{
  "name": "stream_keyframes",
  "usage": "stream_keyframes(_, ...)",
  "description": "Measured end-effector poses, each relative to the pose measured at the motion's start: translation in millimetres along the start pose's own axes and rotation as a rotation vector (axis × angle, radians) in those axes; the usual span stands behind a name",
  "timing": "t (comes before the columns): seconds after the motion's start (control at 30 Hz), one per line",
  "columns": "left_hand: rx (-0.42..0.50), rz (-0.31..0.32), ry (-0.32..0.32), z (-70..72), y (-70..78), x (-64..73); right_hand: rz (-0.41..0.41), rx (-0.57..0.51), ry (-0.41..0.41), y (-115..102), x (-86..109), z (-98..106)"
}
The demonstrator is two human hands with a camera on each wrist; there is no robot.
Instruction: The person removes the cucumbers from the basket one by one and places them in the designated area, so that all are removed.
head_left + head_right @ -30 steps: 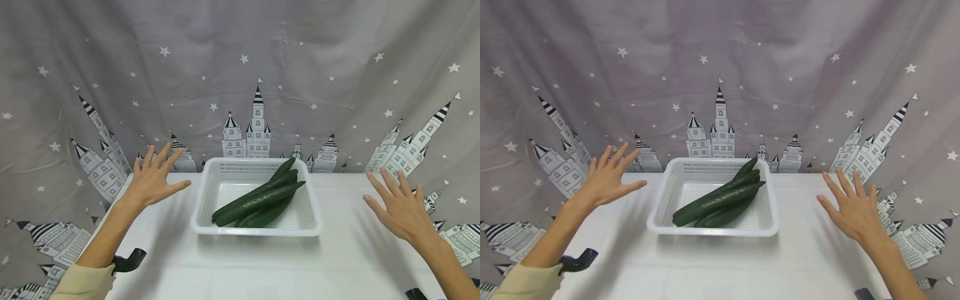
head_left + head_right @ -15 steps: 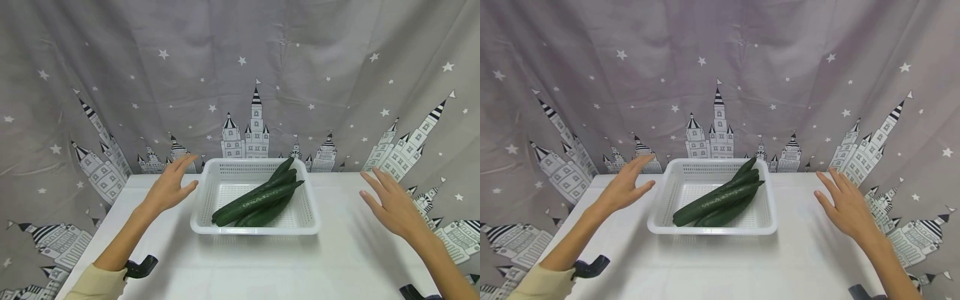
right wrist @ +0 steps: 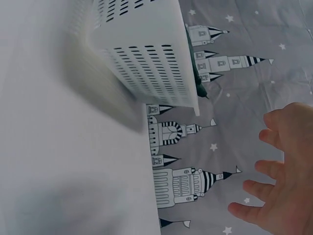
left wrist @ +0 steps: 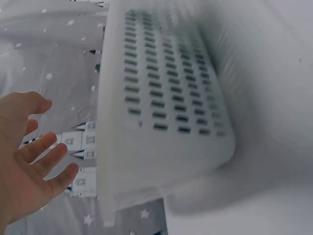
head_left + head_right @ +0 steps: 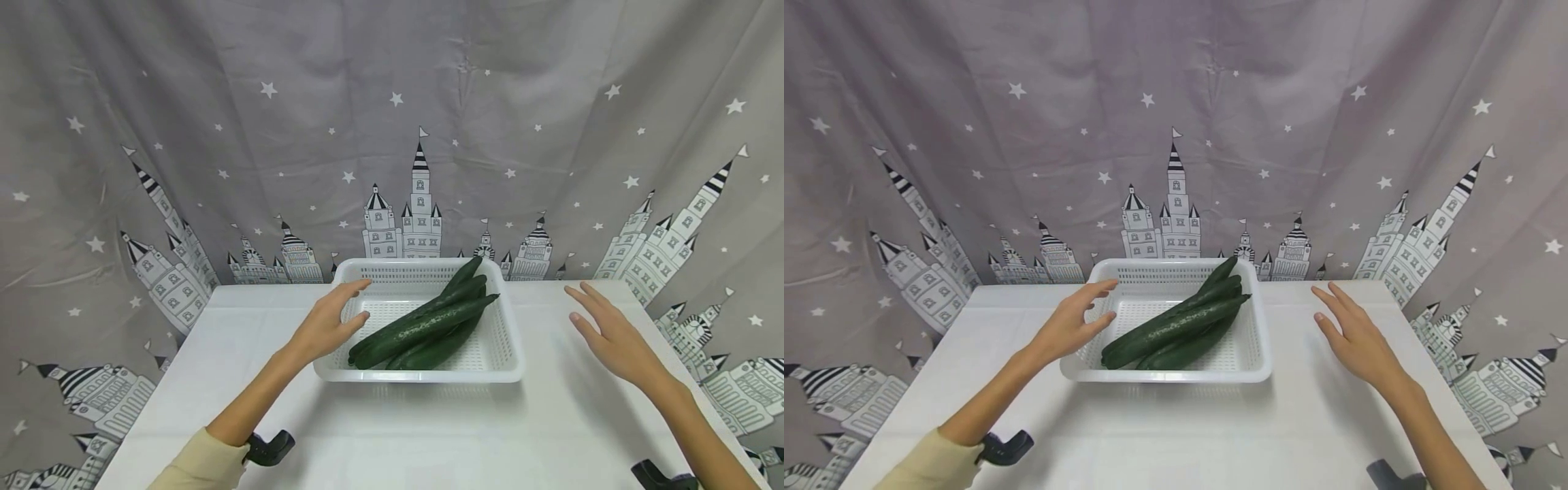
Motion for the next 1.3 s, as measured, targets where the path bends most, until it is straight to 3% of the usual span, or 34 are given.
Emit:
stream_keyframes(0.4, 0.107, -0.042, -0.056, -45.4, 16.0, -7.1, -0.076, -0.105, -0.055, -6.8, -11.4, -22.8)
stream_keyframes(0.57, 0.143, -0.027, -0.081, -59.4, 18.9, -11.0, -0.093, -0.15, -0.063, -7.7, -16.5, -32.6)
stream_keyframes(1.03, 0.248, 0.011, -0.133, -86.3, 21.1, -26.1, -0.167, -0.273, -0.09, -7.1, -27.2, -61.6)
stream_keyframes(1.3, 0.223, 0.021, -0.148, -97.2, 23.1, -29.4, -0.194, -0.463, -0.124, -5.5, -34.2, -83.2)
Point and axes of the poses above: each hand's wrist, its own x-axis away from the middle knuckle, its own z-axis out of the back of the hand, y = z × x, the point moved 5 cm from there along -x, towards the middle knuckle
